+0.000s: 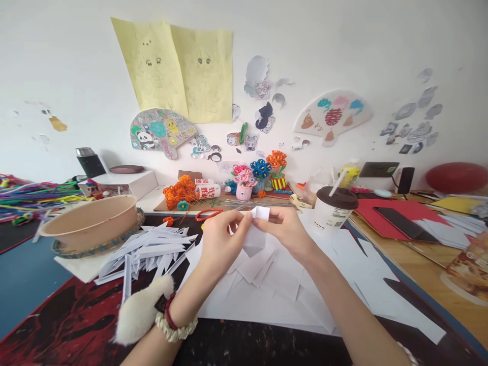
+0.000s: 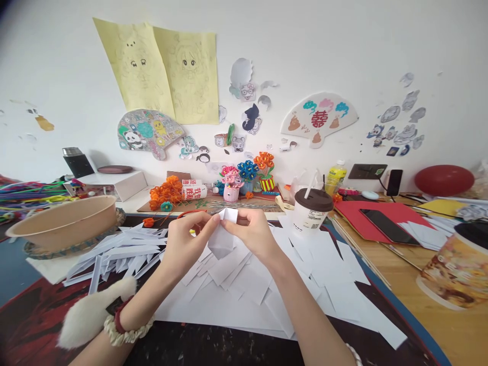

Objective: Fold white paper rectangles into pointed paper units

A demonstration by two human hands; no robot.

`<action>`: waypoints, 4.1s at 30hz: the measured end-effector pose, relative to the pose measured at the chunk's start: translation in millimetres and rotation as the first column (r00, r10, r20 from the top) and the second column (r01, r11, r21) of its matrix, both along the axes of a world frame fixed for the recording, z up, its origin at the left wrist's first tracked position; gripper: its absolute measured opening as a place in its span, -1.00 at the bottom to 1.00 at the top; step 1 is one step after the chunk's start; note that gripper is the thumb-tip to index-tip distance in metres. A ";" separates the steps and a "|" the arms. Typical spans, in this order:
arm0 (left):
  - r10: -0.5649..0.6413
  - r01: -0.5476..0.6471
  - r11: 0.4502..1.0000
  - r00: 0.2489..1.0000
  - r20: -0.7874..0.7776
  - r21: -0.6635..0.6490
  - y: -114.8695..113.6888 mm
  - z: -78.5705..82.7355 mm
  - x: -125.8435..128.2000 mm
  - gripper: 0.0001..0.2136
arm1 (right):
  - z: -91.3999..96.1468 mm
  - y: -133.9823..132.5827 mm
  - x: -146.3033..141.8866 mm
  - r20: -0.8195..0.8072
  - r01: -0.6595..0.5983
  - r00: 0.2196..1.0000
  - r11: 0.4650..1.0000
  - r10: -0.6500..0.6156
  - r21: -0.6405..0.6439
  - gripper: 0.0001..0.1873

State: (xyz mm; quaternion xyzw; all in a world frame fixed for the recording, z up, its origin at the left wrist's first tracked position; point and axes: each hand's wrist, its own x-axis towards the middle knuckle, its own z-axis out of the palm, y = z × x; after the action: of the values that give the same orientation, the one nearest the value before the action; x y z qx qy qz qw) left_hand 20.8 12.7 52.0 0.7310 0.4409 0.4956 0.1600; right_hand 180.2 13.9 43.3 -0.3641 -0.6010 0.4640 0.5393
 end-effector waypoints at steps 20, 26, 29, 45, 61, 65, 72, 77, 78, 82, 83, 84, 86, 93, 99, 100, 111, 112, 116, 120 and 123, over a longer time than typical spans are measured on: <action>-0.192 0.252 0.944 0.945 0.263 -0.215 9.5 5.0 -8.5 -0.81 | 3.5 -2.8 4.6 0.103 -0.045 0.994 0.999 0.044 0.010 -0.70; -0.187 0.265 0.936 0.933 0.309 -0.231 6.8 3.0 -4.3 -0.80 | 2.7 -2.9 3.9 0.095 -0.052 0.994 0.998 0.050 0.023 -0.73; -0.169 0.264 0.938 0.915 0.366 -0.226 4.8 1.5 -1.9 -0.81 | 3.6 -4.3 2.5 0.079 -0.079 0.994 0.996 0.076 0.032 -0.73; -0.133 0.260 0.943 0.865 0.485 -0.206 1.1 -2.0 5.2 -0.80 | 5.7 -5.9 -2.1 0.013 -0.123 0.992 0.992 0.123 0.017 -0.73; -0.181 0.297 0.937 0.864 0.471 -0.185 0.8 -1.7 3.3 -0.83 | 1.7 -2.6 -2.9 0.016 -0.087 0.996 0.992 0.086 0.086 -0.80; -0.177 0.295 0.933 0.875 0.451 -0.206 0.3 -0.7 3.1 -0.81 | 0.2 -1.5 -2.9 0.027 -0.048 0.999 0.994 0.046 0.096 -0.84; -0.195 0.326 0.912 0.878 0.437 -0.248 0.2 7.1 0.5 -0.83 | 2.0 -2.7 0.5 0.041 -0.043 0.998 0.995 0.040 0.090 -0.86; -0.212 0.323 0.918 0.890 0.403 -0.230 0.9 8.9 -3.0 -0.84 | 4.6 -4.7 1.0 0.052 -0.077 0.996 0.993 0.072 0.093 -0.87; -0.215 0.325 0.916 0.892 0.397 -0.234 1.2 9.1 -3.5 -0.83 | 5.2 -5.3 1.0 0.051 -0.081 0.996 0.992 0.077 0.095 -0.87; -0.250 0.358 0.903 0.888 0.387 -0.239 2.4 10.6 -4.7 -0.84 | 7.8 -7.7 1.2 0.034 -0.118 0.993 0.989 0.115 0.085 -0.84; -0.260 0.366 0.900 0.886 0.385 -0.236 2.5 11.2 -4.9 -0.85 | 8.5 -8.3 1.1 0.031 -0.127 0.992 0.989 0.125 0.082 -0.83; -0.267 0.372 0.899 0.884 0.384 -0.232 2.6 11.7 -5.2 -0.85 | 9.2 -8.8 0.9 0.030 -0.133 0.991 0.988 0.131 0.080 -0.82; -0.275 0.380 0.896 0.880 0.387 -0.229 2.5 12.3 -5.8 -0.85 | 10.1 -9.6 0.3 0.033 -0.136 0.990 0.988 0.133 0.069 -0.81; -0.276 0.390 0.898 0.860 0.429 -0.205 2.8 8.5 -7.6 -0.85 | 10.1 -9.3 -0.3 0.027 -0.147 0.989 0.988 0.146 0.049 -0.82; -0.283 0.393 0.895 0.867 0.411 -0.211 3.4 9.2 -6.9 -0.85 | 9.0 -8.5 1.4 0.023 -0.169 0.986 0.985 0.168 0.045 -0.85; -0.281 0.381 0.901 0.875 0.393 -0.205 3.6 9.2 -7.0 -0.85 | 8.8 -8.5 1.2 0.028 -0.170 0.985 0.984 0.169 0.044 -0.85; -0.221 0.238 0.966 0.963 0.155 -0.103 9.7 4.9 -8.3 -0.73 | 7.8 -7.0 1.3 0.027 -0.120 0.993 0.992 0.119 0.037 -0.85; -0.227 0.239 0.967 0.966 0.123 -0.093 9.3 5.3 -8.1 -0.73 | 7.9 -6.8 1.3 0.023 -0.104 0.994 0.994 0.103 0.037 -0.85; -0.226 0.226 0.974 0.974 0.012 -0.031 5.9 6.1 -7.6 -0.77 | 8.3 -6.9 0.2 0.020 -0.101 0.995 0.995 0.100 0.014 -0.80; -0.181 0.183 0.982 0.982 -0.056 0.039 5.0 5.8 -7.2 -0.77 | 8.9 -7.6 -1.1 0.004 -0.131 0.991 0.991 0.131 -0.014 -0.78; -0.183 0.184 0.983 0.981 -0.062 0.017 6.0 4.7 -6.8 -0.74 | 9.3 -8.0 -0.7 0.005 -0.094 0.996 0.995 0.094 -0.016 -0.78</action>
State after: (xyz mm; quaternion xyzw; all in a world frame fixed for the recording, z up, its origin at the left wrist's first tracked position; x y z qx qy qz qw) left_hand 14.0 18.7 56.7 0.7850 0.3707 0.4613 0.1833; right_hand 179.5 5.8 52.6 -0.3409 -0.6154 0.4925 0.5124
